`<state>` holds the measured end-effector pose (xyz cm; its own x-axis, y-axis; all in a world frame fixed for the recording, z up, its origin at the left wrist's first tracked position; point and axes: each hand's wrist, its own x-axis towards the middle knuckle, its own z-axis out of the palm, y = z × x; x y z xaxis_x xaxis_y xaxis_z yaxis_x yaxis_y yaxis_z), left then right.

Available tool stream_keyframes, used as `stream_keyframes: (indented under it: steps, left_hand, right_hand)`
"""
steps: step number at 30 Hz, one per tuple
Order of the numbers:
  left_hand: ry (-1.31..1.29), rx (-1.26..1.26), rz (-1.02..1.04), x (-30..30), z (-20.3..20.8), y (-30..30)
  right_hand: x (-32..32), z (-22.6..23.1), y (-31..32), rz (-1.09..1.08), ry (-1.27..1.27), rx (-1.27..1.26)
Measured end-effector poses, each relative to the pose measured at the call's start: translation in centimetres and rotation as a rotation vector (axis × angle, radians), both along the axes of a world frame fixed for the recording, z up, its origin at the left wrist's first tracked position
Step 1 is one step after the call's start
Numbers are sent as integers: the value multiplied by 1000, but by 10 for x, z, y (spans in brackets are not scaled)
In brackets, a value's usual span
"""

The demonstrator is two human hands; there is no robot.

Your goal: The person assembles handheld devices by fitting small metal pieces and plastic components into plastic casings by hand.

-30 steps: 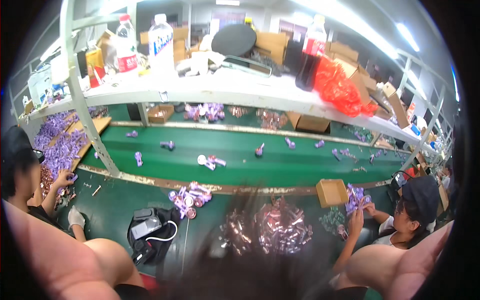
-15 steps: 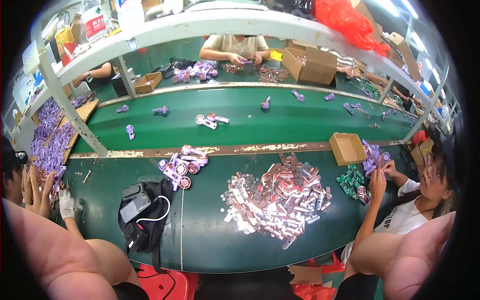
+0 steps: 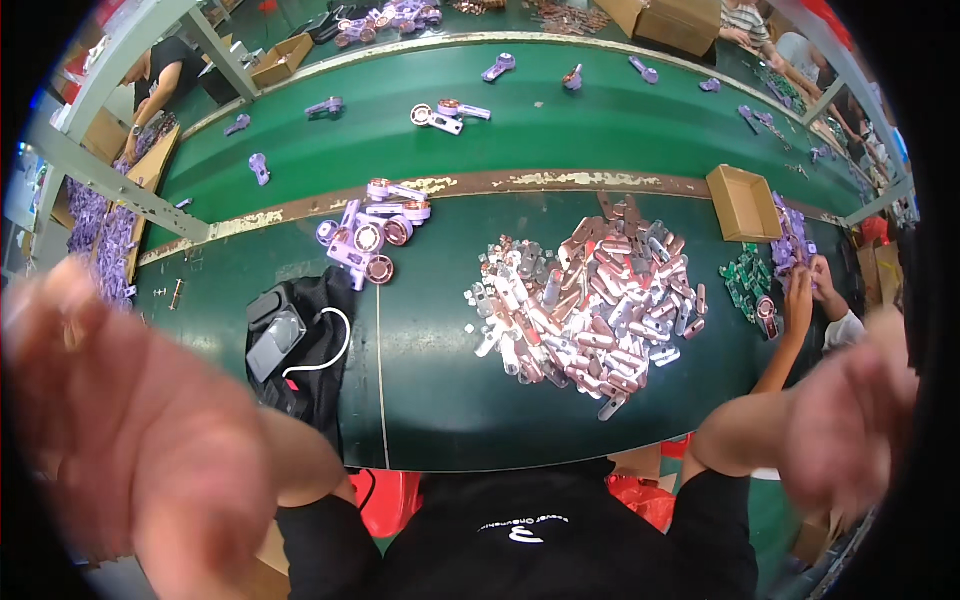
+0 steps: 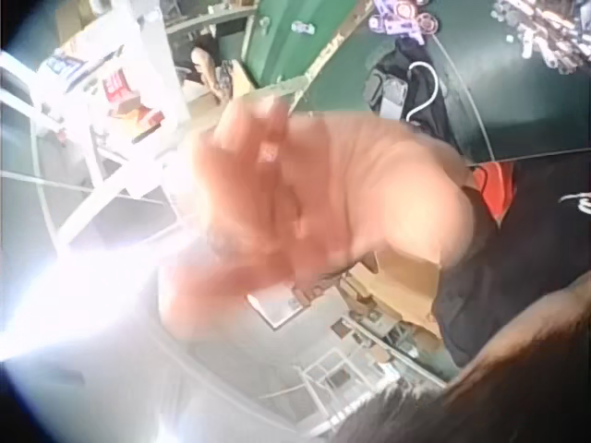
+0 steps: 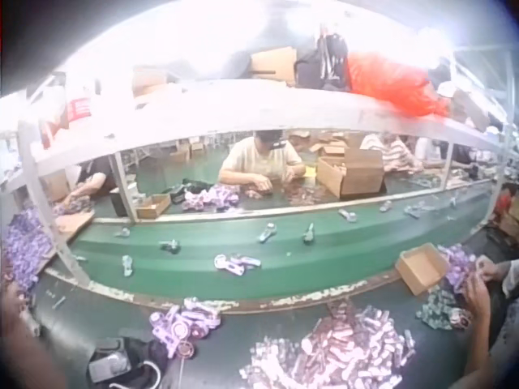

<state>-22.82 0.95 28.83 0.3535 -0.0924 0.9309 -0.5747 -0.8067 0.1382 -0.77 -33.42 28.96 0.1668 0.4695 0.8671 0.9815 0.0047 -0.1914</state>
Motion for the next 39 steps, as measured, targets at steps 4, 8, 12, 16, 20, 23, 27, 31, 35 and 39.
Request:
stream_keyframes:
  steps: [4,8,12,16,20,23,27,31,35,39]
  left_hand:
    - [10,-588,241,112,-92,-22]
    - [507,-697,170,165,-172,-20]
    - [772,-669,74,190,-225,-21]
    - [991,-487,29,199,-237,-15]
    - [1039,-396,-19,206,-234,-6]
    - [1089,-417,-64,210,-226,-4]
    - [1204,-797,-136,212,-221,0]
    - [959,-1009,-61,226,-240,11]
    - [853,-1179,-9,234,-259,11]
    - [824,-1111,36,232,-274,7]
  right_hand:
    - [59,-103,96,65,428,-349]
    - [97,-209,143,251,454,-788]
    - [108,-219,151,300,429,-872]
    - [122,-226,153,326,502,-890]
    - [127,-234,154,304,454,-790]
    - [127,-226,156,189,252,-639]
    - [126,-216,171,98,187,-468]
    - [128,-211,183,55,414,-396]
    - [130,-218,171,108,618,-666]
    - [125,-223,171,169,596,-797]
